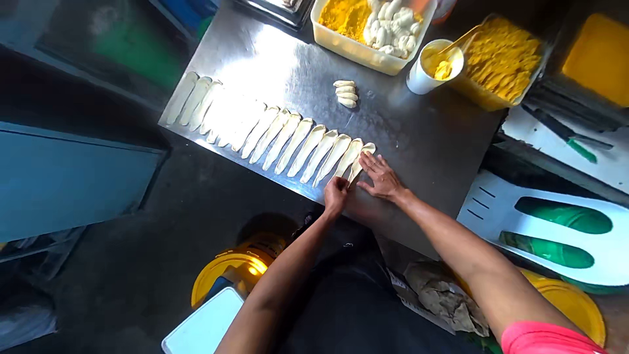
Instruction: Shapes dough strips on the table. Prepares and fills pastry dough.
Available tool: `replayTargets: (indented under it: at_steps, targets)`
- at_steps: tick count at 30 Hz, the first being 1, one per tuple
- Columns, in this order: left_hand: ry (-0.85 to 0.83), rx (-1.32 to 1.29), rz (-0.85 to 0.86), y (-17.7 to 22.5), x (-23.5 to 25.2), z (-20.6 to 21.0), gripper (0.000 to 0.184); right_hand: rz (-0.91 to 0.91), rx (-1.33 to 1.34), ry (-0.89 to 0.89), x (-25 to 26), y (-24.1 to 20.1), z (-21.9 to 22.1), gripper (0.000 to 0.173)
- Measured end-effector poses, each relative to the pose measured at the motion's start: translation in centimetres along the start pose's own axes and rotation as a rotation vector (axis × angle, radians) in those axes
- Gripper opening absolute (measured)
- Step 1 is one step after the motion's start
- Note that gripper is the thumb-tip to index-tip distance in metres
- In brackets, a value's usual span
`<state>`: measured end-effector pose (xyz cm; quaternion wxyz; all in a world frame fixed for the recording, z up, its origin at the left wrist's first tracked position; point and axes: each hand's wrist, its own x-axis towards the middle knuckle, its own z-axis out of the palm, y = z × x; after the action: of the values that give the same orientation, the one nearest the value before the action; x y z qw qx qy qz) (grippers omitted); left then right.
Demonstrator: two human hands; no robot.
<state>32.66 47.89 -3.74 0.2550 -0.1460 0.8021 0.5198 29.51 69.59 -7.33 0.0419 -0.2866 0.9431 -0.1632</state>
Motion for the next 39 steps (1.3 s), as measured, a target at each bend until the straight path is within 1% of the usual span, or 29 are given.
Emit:
replayTargets:
  at_steps: [1, 3, 5, 7, 9, 10, 12, 14, 16, 17, 19, 21, 23, 24, 26, 27, 29, 31, 33, 35, 37, 38, 39]
  targets:
    - [0.03, 0.037, 0.023, -0.3, -0.4, -0.2, 0.024, 0.023, 0.019, 0.012, -0.5, -2.0, 0.8, 0.085]
    - [0.092, 0.133, 0.089, -1.4, -1.3, -0.3, 0.027, 0.041, 0.081, 0.002, -2.4, -6.8, 3.0, 0.086]
    - [0.121, 0.276, 0.12, -3.1, -2.6, -0.4, 0.028, 0.075, 0.093, 0.02, -4.0, -10.4, 4.6, 0.086]
    - [0.108, 0.42, 0.103, -4.2, -4.6, -0.9, 0.032, 0.112, 0.082, 0.012, -4.9, -12.5, 5.4, 0.087]
    - [0.096, 0.481, 0.128, -4.8, -6.3, -1.7, 0.035, 0.115, 0.079, -0.056, -5.0, -13.0, 4.5, 0.086]
    - [0.113, 0.491, 0.158, -4.8, -6.6, -2.4, 0.035, 0.098, 0.086, -0.072, -4.6, -12.6, 3.6, 0.083]
    - [0.175, 0.491, 0.218, -4.1, -6.2, -4.3, 0.032, 0.078, 0.108, 0.002, -3.0, -10.2, 1.5, 0.076]
    - [0.234, 0.473, 0.238, -2.2, -4.6, -6.5, 0.03, 0.116, 0.083, 0.074, -1.2, -5.8, 0.5, 0.074]
    - [0.26, 0.449, 0.242, 0.7, -1.4, -8.4, 0.03, 0.155, 0.032, 0.034, 0.7, -0.9, -0.5, 0.071]
    - [0.264, 0.442, 0.256, 2.1, 0.6, -9.2, 0.03, 0.144, 0.024, 0.051, 1.3, 0.7, -1.4, 0.066]
    - [0.28, 0.45, 0.336, 5.6, 5.8, -10.9, 0.031, 0.122, 0.032, 0.204, 3.2, 3.0, -4.6, 0.053]
    - [0.285, 0.481, 0.41, 9.6, 11.4, -12.0, 0.034, 0.121, 0.021, 0.339, 4.9, 5.7, -9.7, 0.044]
    - [0.281, 0.514, 0.46, 13.7, 17.5, -12.2, 0.036, 0.182, -0.009, 0.395, 6.5, 10.5, -14.7, 0.044]
    - [0.277, 0.528, 0.482, 15.2, 20.6, -11.8, 0.035, 0.231, -0.023, 0.364, 7.3, 13.3, -16.9, 0.047]
    - [0.241, 0.562, 0.511, 16.9, 26.5, -10.6, 0.033, 0.319, -0.051, 0.186, 9.4, 18.6, -20.5, 0.055]
    - [0.204, 0.597, 0.506, 17.3, 28.9, -9.9, 0.032, 0.33, -0.065, 0.073, 10.4, 20.9, -21.5, 0.056]
    - [0.13, 0.689, 0.466, 17.8, 32.3, -8.7, 0.025, 0.302, -0.082, -0.107, 12.0, 24.4, -22.2, 0.049]
    - [0.081, 0.768, 0.382, 19.0, 33.0, -8.1, 0.018, 0.252, -0.063, -0.189, 12.9, 26.3, -21.6, 0.035]
    - [0.107, 0.708, 0.37, 20.3, 31.8, -8.3, 0.018, 0.262, -0.067, -0.205, 13.3, 26.4, -21.3, 0.027]
    - [0.231, 0.527, 0.389, 21.9, 28.2, -9.0, 0.02, 0.315, -0.065, -0.204, 13.6, 26.0, -21.4, 0.026]
    - [0.334, 0.275, 0.412, 22.1, 24.3, -9.6, 0.022, 0.348, -0.054, -0.157, 13.5, 25.8, -21.5, 0.024]
    - [0.339, 0.131, 0.403, 21.4, 22.1, -9.5, 0.024, 0.355, -0.041, -0.116, 13.3, 25.5, -21.4, 0.022]
    - [0.304, -0.01, 0.395, 20.2, 19.7, -9.0, 0.027, 0.359, -0.02, -0.042, 12.9, 25.1, -21.1, 0.021]
